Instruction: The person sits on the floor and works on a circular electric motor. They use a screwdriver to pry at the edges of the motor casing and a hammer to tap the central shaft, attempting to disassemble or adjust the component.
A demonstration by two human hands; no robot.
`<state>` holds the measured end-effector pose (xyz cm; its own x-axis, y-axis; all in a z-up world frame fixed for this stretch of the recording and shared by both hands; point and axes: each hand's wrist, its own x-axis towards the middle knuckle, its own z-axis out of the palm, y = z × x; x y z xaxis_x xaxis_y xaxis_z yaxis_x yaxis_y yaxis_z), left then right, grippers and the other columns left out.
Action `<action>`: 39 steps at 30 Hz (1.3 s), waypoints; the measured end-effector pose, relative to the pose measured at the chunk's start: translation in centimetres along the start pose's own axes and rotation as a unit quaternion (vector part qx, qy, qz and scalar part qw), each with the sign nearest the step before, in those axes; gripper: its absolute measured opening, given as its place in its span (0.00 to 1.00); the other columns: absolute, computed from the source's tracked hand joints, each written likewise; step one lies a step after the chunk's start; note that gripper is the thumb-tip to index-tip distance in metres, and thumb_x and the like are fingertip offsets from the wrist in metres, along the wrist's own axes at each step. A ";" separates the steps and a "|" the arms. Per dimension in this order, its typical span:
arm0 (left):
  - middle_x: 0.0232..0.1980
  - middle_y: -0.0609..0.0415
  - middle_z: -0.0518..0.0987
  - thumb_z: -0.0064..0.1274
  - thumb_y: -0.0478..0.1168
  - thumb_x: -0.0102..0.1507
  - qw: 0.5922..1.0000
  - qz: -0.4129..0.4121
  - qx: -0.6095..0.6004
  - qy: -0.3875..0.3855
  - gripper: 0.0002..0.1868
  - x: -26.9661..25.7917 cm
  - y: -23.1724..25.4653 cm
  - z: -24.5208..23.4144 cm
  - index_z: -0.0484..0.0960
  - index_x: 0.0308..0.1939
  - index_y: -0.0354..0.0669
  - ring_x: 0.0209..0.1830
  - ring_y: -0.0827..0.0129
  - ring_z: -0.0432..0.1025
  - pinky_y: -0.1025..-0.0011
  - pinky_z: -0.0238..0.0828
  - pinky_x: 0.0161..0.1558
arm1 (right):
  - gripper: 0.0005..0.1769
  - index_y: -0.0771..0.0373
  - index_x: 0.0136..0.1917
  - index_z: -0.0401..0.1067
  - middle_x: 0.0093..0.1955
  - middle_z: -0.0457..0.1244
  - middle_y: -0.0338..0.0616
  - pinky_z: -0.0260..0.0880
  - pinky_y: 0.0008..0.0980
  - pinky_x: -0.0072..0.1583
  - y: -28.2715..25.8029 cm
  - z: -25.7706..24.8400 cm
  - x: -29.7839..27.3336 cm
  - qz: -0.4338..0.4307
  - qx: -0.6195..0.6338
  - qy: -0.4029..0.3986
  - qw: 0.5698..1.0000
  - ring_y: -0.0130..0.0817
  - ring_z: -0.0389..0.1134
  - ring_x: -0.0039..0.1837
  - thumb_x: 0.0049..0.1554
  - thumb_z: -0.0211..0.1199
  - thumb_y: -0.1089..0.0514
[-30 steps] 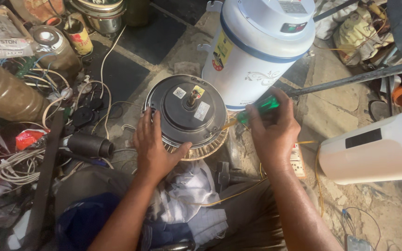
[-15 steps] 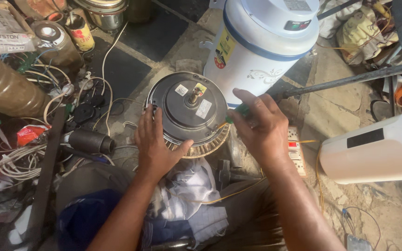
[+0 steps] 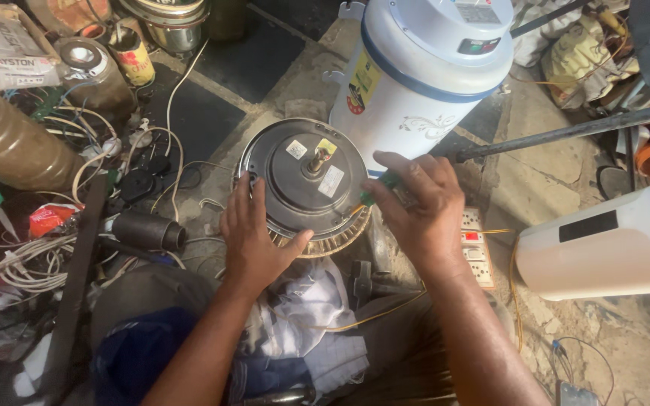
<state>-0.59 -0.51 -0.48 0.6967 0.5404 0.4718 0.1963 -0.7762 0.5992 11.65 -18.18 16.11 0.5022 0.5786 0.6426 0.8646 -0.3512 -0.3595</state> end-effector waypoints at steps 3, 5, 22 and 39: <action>0.79 0.30 0.53 0.69 0.61 0.50 1.000 0.003 -0.003 -0.003 0.60 0.1 -0.1 -0.1 0.55 0.75 0.35 0.77 0.34 0.53 0.33 0.49 0.67 | 0.26 0.61 0.67 0.71 0.57 0.69 0.50 0.71 0.40 0.60 -0.5 0.1 -0.5 -0.010 0.074 -0.009 0.997 0.44 0.70 0.59 0.55 0.69 0.66; 0.78 0.29 0.53 0.69 0.61 0.51 1.000 0.004 -0.010 -0.003 0.60 0.0 -0.1 0.0 0.54 0.76 0.34 0.77 0.34 0.52 0.33 0.49 0.68 | 0.26 0.56 0.66 0.73 0.53 0.70 0.43 0.73 0.38 0.58 -0.7 0.3 -0.9 0.030 0.042 -0.019 0.998 0.38 0.72 0.55 0.55 0.74 0.62; 0.78 0.29 0.54 0.68 0.62 0.51 1.000 0.002 0.007 0.011 0.61 -0.2 0.0 0.3 0.52 0.76 0.35 0.77 0.34 0.53 0.33 0.48 0.68 | 0.26 0.59 0.69 0.71 0.52 0.69 0.44 0.71 0.41 0.57 -0.4 -0.1 -0.7 -0.003 0.015 -0.003 1.000 0.44 0.70 0.54 0.58 0.69 0.65; 0.68 0.39 0.66 0.64 0.54 0.55 0.993 0.085 0.076 0.026 0.37 0.3 4.3 -1.5 0.72 0.63 0.41 0.71 0.43 0.60 0.41 0.50 0.67 | 0.28 0.60 0.78 0.58 0.62 0.68 0.47 0.80 0.31 0.61 2.9 -1.4 -3.4 0.146 0.241 0.099 0.954 0.31 0.73 0.60 0.67 0.60 0.66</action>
<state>-0.57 -3.15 3.22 0.6935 0.4108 0.5919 0.1844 -0.8954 0.4053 12.47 -22.21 13.86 0.7508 0.3411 0.5657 0.6203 -0.0695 -0.7813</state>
